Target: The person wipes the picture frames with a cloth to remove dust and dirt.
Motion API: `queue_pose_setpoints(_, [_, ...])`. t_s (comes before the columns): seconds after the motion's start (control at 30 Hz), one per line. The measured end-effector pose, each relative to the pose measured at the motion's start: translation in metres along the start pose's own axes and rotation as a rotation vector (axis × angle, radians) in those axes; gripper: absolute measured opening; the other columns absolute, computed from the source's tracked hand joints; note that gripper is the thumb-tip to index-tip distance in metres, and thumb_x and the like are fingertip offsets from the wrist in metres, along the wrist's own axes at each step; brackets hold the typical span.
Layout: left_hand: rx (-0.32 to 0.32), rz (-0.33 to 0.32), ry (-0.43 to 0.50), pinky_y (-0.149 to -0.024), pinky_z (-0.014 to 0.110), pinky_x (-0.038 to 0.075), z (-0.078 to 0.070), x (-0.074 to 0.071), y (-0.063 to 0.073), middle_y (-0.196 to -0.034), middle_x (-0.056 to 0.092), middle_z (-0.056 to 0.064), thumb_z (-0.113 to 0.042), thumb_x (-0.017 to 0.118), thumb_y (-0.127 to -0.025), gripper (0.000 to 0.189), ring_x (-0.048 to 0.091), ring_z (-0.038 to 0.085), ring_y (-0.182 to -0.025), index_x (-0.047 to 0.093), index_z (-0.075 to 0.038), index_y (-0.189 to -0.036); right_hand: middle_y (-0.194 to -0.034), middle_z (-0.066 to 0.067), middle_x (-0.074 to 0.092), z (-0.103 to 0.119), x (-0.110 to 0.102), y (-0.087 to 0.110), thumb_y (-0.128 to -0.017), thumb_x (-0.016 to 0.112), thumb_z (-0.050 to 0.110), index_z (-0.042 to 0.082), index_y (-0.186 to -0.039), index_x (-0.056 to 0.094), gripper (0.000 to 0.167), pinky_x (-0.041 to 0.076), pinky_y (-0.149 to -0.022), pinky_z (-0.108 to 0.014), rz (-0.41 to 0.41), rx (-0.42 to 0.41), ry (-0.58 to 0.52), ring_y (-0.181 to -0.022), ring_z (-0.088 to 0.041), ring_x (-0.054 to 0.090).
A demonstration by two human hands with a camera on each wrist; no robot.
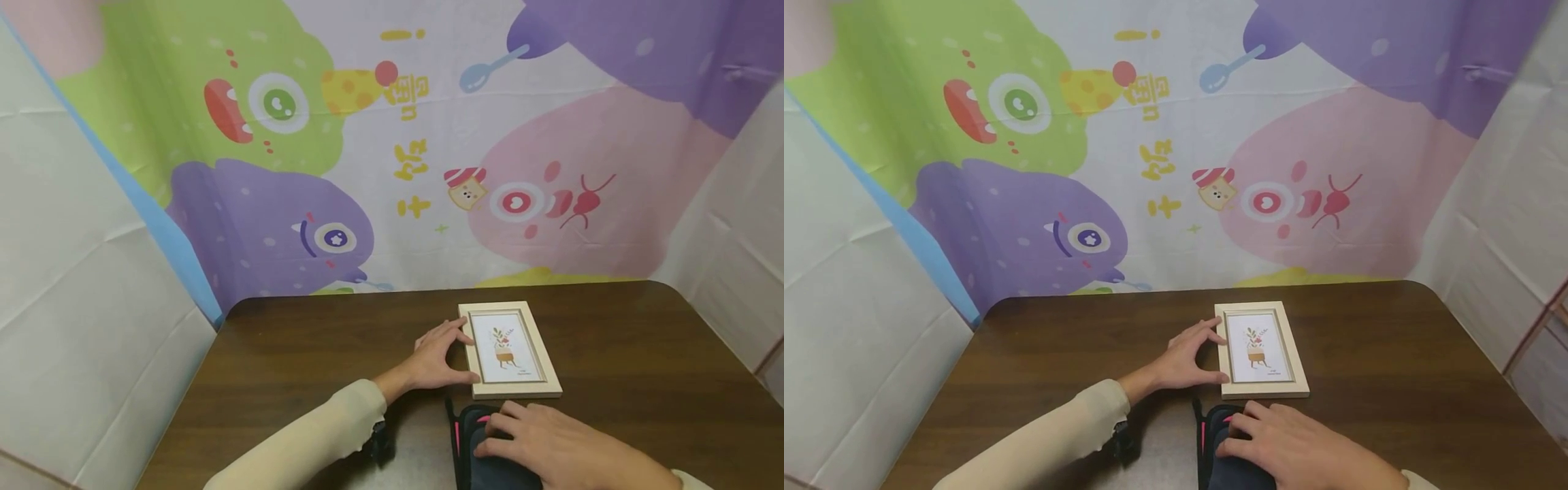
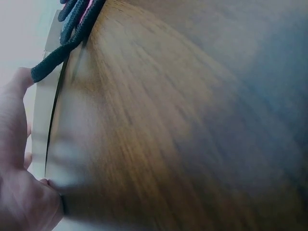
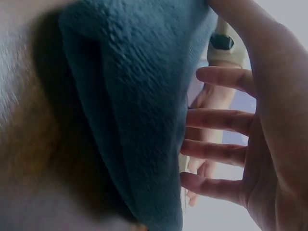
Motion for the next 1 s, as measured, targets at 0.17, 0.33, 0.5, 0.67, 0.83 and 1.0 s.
queue_pose_setpoints(0.17, [0.012,-0.007,0.0,-0.134,0.077,0.024,0.004,0.002,-0.002,-0.187,0.036,-0.004,-0.046,0.095,-0.087,0.061,0.03,0.04,-0.175,0.067,-0.024,-0.137,-0.149,0.001,0.069,0.003,0.008,-0.004,-0.102,0.058,0.082,0.042,-0.155,0.059,0.066,0.057,-0.086,-0.027,0.051,0.027,-0.037,-0.115,-0.01,0.059])
queue_pose_setpoints(0.33, [0.005,-0.004,0.008,-0.134,0.077,0.024,0.004,0.002,-0.001,-0.187,0.036,-0.003,-0.046,0.094,-0.087,0.061,0.029,0.041,-0.175,0.067,-0.024,-0.137,-0.136,0.004,0.071,0.006,0.018,-0.01,-0.107,0.06,0.073,0.042,-0.151,0.063,0.054,0.039,-0.071,-0.01,-0.026,-0.075,0.072,-0.103,-0.006,0.052])
queue_pose_setpoints(0.5, [-0.002,0.005,0.008,-0.134,0.077,0.023,0.001,0.001,-0.001,-0.187,0.035,-0.003,-0.046,0.094,-0.088,0.061,0.029,0.04,-0.176,0.067,-0.024,-0.138,-0.128,0.011,0.068,0.008,0.021,-0.012,-0.107,0.067,0.066,0.043,-0.143,0.066,0.043,0.029,-0.068,-0.005,-0.077,-0.135,0.115,-0.098,-0.002,0.048])
queue_pose_setpoints(0.67, [-0.008,0.005,0.006,-0.135,0.076,0.023,-0.002,-0.002,0.0,-0.187,0.035,-0.005,-0.045,0.093,-0.089,0.06,0.029,0.038,-0.176,0.067,-0.024,-0.138,-0.126,0.011,0.068,0.009,0.021,-0.013,-0.107,0.07,0.06,0.04,-0.135,0.07,0.035,0.024,-0.065,-0.005,-0.085,-0.176,0.116,-0.098,-0.001,0.049])
queue_pose_setpoints(0.83, [-0.011,0.005,0.008,-0.135,0.076,0.023,-0.003,-0.002,0.0,-0.187,0.035,-0.006,-0.045,0.093,-0.089,0.058,0.029,0.038,-0.176,0.067,-0.025,-0.138,-0.125,0.011,0.07,0.008,0.02,-0.015,-0.107,0.073,0.047,0.037,-0.131,0.075,0.026,0.025,-0.066,-0.004,-0.055,-0.201,0.078,-0.1,-0.002,0.053])
queue_pose_setpoints(1.0, [-0.009,0.011,0.016,-0.135,0.076,0.022,-0.001,-0.002,0.001,-0.187,0.035,-0.005,-0.047,0.092,-0.09,0.058,0.028,0.038,-0.176,0.067,-0.024,-0.138,-0.126,0.012,0.072,0.008,0.021,-0.016,-0.105,0.078,0.039,0.036,-0.132,0.077,0.027,0.027,-0.067,-0.005,-0.025,-0.212,0.073,-0.101,-0.002,0.055])
Point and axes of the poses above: each hand's wrist, its own y-axis away from the middle knuckle, its own x-axis out of the palm, z = x × y, the point moved 4 cm from there along -y, towards the middle knuckle
